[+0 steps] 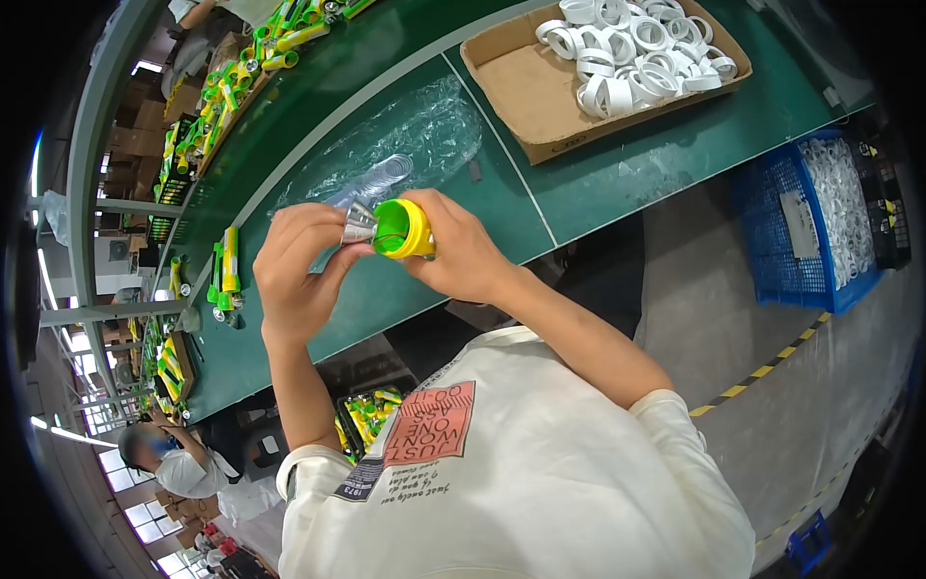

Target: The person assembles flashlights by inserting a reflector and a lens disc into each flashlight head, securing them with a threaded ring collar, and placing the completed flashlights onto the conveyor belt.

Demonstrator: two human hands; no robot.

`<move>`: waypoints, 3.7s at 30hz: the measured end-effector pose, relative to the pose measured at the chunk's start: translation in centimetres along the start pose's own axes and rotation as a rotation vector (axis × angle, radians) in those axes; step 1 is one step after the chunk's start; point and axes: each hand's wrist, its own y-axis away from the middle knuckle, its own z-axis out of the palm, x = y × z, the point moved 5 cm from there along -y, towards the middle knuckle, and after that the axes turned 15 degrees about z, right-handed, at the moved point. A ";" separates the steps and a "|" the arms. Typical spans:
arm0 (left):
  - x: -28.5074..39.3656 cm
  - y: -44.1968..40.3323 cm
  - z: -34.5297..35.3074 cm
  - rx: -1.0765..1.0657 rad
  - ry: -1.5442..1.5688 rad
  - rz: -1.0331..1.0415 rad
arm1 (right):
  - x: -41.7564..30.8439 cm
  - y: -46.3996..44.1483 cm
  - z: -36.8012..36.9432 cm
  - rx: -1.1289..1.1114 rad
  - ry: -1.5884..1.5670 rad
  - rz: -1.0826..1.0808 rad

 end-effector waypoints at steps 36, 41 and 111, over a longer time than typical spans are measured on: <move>2.7 1.9 5.3 -0.347 -0.692 0.235 | 0.1 0.4 -0.8 0.193 -0.024 -0.235; 2.5 1.8 4.6 -0.206 -0.397 0.144 | -0.2 0.8 -1.3 0.199 0.120 -0.433; -10.0 8.3 13.7 -0.118 -0.469 -0.145 | -1.2 0.6 -2.6 0.109 0.319 -0.546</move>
